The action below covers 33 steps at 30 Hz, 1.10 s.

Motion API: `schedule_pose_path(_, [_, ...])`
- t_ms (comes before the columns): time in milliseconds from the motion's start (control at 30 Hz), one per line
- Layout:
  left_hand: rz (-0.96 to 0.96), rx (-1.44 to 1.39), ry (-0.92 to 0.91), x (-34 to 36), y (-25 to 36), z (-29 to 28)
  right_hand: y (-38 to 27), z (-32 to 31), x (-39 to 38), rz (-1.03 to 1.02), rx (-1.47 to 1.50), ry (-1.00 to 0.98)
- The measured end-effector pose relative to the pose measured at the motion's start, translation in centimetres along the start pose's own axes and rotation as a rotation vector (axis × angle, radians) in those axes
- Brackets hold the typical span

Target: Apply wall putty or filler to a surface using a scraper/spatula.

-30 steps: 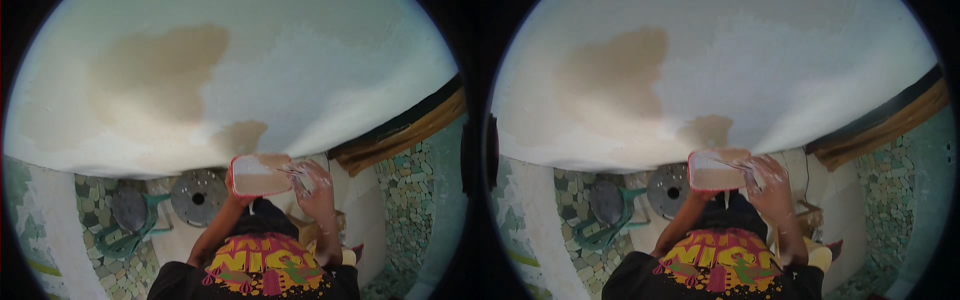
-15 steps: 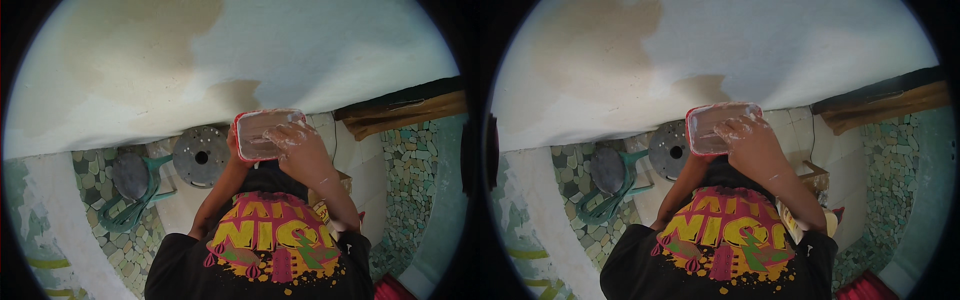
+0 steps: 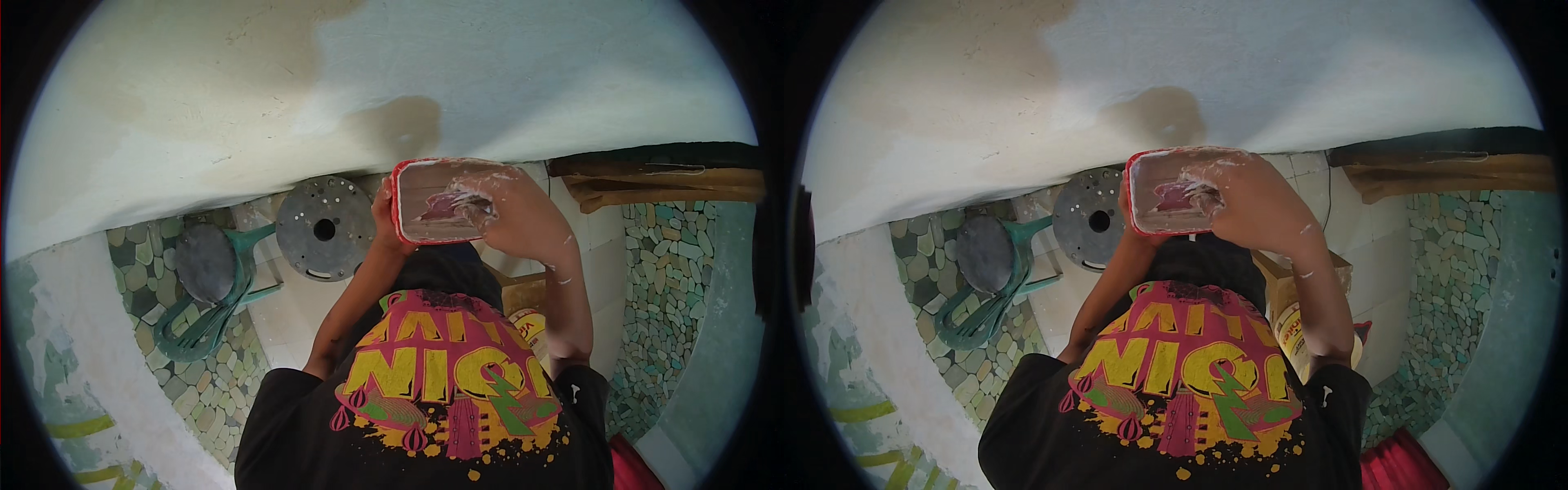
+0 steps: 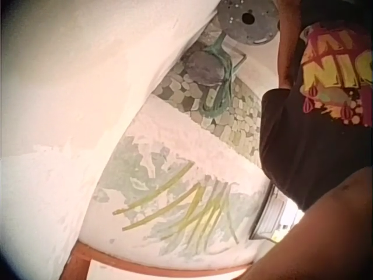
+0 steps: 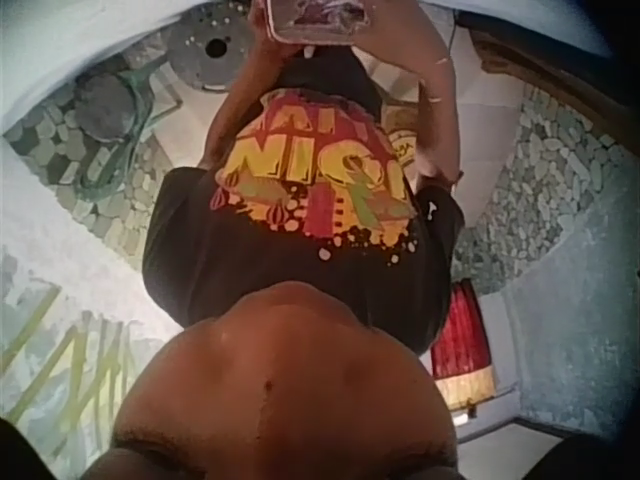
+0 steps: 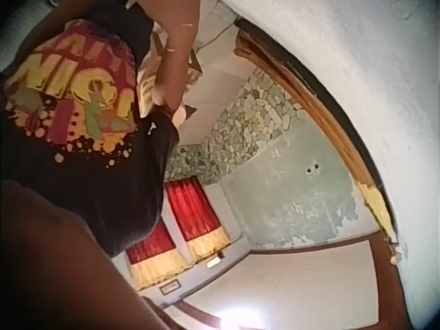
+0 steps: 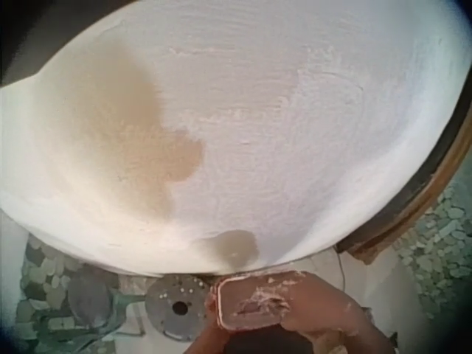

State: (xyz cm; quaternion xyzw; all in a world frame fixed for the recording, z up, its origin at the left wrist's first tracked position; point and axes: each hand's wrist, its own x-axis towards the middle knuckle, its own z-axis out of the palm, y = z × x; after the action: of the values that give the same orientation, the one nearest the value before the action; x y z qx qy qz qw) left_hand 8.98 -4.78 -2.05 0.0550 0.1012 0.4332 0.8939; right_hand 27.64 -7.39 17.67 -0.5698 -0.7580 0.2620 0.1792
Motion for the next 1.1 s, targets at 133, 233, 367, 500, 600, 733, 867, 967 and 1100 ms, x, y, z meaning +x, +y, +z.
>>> schedule_pose_path(133, [0.015, 0.124, 0.099, 0.4, 0.5, -1.3, 0.2, -1.9, 0.8, 0.172, 0.193, -0.010])
schedule_pose_path(233, [-0.047, -0.086, 0.042, 1.5, 0.8, -1.4, 3.1, -1.8, 1.0, 0.254, 0.544, 0.049])
schedule_pose_path(367, [-0.069, -0.098, 0.027, 2.8, 1.6, -1.1, 5.3, -1.1, 0.8, 0.257, 1.031, 0.307])
schedule_pose_path(500, [-0.053, -0.099, 0.060, 3.7, 2.1, -0.1, 7.0, 1.8, -0.3, 0.265, 1.431, 0.593])
schedule_pose_path(600, [-0.048, -0.036, -0.004, 3.6, 2.2, 1.8, 7.4, 3.9, -1.1, 0.227, 1.618, 0.684])
schedule_pose_path(733, [-0.070, -0.034, -0.104, 3.8, 2.5, 2.6, 5.9, 5.9, -1.3, 0.095, 2.040, 0.846])
schedule_pose_path(867, [-0.075, -0.055, -0.026, 4.2, 2.9, 5.2, 3.6, 4.9, -0.8, 0.019, 2.180, 0.933])
schedule_pose_path(967, [-0.066, -0.002, -0.120, 4.2, 3.7, 2.7, 2.4, 2.7, 0.4, -0.099, 2.159, 0.923])
schedule_pose_path(1100, [-0.104, -0.050, -0.191, 4.0, 4.1, 2.8, 1.9, -1.4, 4.1, -0.324, 1.788, 1.198])
